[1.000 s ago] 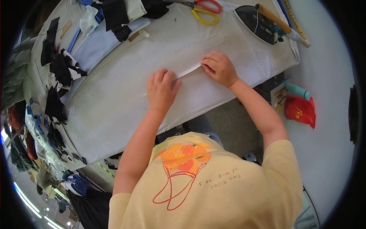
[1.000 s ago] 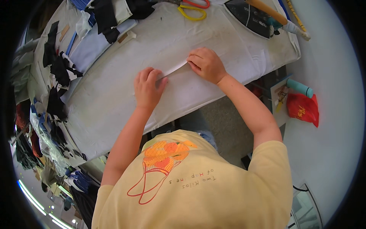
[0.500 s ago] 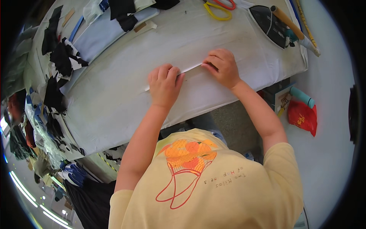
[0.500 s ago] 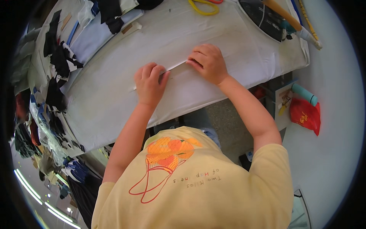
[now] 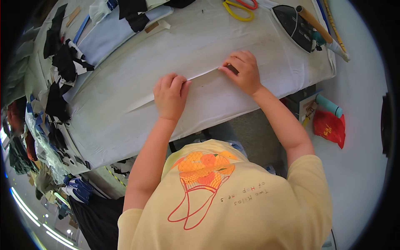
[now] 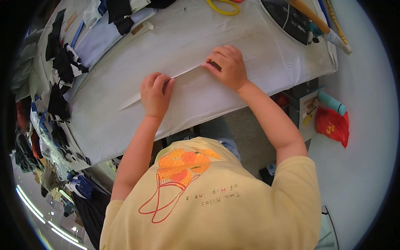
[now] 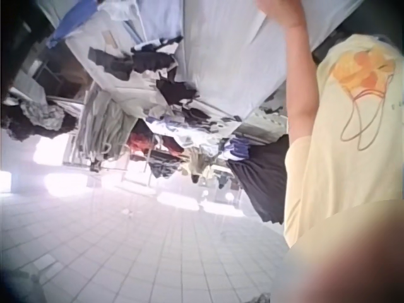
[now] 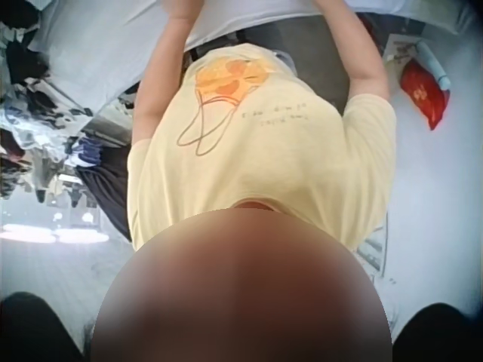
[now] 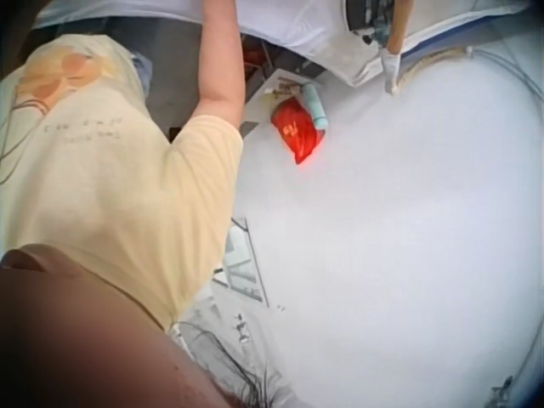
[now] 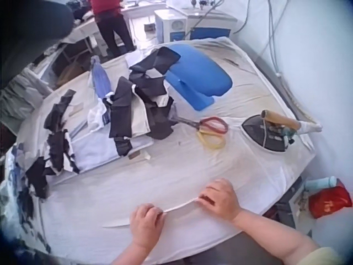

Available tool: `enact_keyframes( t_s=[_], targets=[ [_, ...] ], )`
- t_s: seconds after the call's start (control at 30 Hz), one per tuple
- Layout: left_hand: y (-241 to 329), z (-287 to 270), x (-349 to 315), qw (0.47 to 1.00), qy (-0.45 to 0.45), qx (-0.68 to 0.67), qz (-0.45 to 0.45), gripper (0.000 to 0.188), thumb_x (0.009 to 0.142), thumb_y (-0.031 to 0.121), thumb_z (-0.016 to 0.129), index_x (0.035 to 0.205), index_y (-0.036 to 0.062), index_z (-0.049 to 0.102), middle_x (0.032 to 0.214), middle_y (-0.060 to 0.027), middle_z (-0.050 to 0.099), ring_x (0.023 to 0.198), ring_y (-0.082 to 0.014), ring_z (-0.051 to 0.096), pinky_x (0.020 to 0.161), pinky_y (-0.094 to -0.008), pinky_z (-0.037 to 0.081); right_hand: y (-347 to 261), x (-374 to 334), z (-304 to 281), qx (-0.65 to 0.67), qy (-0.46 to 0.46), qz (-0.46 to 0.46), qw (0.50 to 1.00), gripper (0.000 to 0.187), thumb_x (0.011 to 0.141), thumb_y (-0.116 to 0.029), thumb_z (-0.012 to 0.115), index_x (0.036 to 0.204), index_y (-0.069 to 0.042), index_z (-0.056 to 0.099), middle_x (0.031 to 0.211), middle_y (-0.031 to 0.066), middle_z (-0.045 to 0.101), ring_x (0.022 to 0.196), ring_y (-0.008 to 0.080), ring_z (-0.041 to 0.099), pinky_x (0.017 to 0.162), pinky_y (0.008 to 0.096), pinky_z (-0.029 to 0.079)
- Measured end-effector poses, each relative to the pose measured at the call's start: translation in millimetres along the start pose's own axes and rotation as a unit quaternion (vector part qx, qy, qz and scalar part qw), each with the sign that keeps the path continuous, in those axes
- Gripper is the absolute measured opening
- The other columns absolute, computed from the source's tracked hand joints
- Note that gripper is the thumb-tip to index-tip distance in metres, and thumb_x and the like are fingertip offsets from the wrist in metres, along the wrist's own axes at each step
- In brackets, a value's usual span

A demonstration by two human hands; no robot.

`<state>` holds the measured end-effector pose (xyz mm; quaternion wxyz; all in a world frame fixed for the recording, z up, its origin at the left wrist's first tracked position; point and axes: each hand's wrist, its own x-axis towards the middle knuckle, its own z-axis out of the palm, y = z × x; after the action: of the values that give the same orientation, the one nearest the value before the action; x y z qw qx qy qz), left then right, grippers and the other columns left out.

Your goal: Folding and ironing long strips of black fabric on a workbench in a factory setting.

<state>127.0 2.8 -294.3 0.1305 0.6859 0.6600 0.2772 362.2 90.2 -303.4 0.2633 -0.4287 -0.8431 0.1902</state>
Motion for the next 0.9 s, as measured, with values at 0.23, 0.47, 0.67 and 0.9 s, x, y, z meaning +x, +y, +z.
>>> enact_keyframes(
  t_s=[0.23,0.47,0.67,0.9],
  targets=[
    [7,-8,10,0.994,-0.048,-0.014,-0.092,0.013,0.079,0.017,0.073,0.079,0.0072,0.064,0.089,-0.0070,0.059,0.085,-0.0271,0.055,0.076,-0.0375,0.043,-2,2,1,-0.006,0.016,0.071,0.997,0.017,0.073,-0.024,0.076,0.075,-0.015,0.061,0.088,-0.0003,0.057,0.089,0.0247,0.053,0.079,0.0383,0.041],
    [9,-8,16,0.991,-0.036,-0.007,-0.127,0.014,0.078,0.019,0.073,0.075,0.0086,0.064,0.085,-0.0053,0.059,0.084,-0.0271,0.055,0.074,-0.0387,0.042,-4,3,4,-0.018,0.021,0.086,0.996,0.017,0.074,-0.024,0.075,0.075,-0.015,0.060,0.087,-0.0009,0.056,0.090,0.0240,0.052,0.081,0.0382,0.040],
    [7,-9,17,0.990,-0.053,-0.003,-0.131,0.014,0.077,0.020,0.074,0.076,0.0092,0.065,0.086,-0.0049,0.059,0.085,-0.0265,0.055,0.076,-0.0389,0.042,-3,3,2,-0.005,0.014,0.088,0.996,0.017,0.075,-0.022,0.075,0.074,-0.015,0.059,0.088,-0.0005,0.055,0.091,0.0250,0.051,0.081,0.0386,0.039],
    [7,-9,18,0.990,-0.061,0.006,-0.130,0.013,0.077,0.020,0.074,0.076,0.0103,0.065,0.086,-0.0043,0.059,0.086,-0.0270,0.055,0.076,-0.0395,0.042,-3,4,-1,-0.001,-0.005,0.084,0.996,0.017,0.074,-0.020,0.075,0.077,-0.012,0.060,0.093,0.0039,0.056,0.092,0.0276,0.051,0.083,0.0397,0.040]
  ],
)
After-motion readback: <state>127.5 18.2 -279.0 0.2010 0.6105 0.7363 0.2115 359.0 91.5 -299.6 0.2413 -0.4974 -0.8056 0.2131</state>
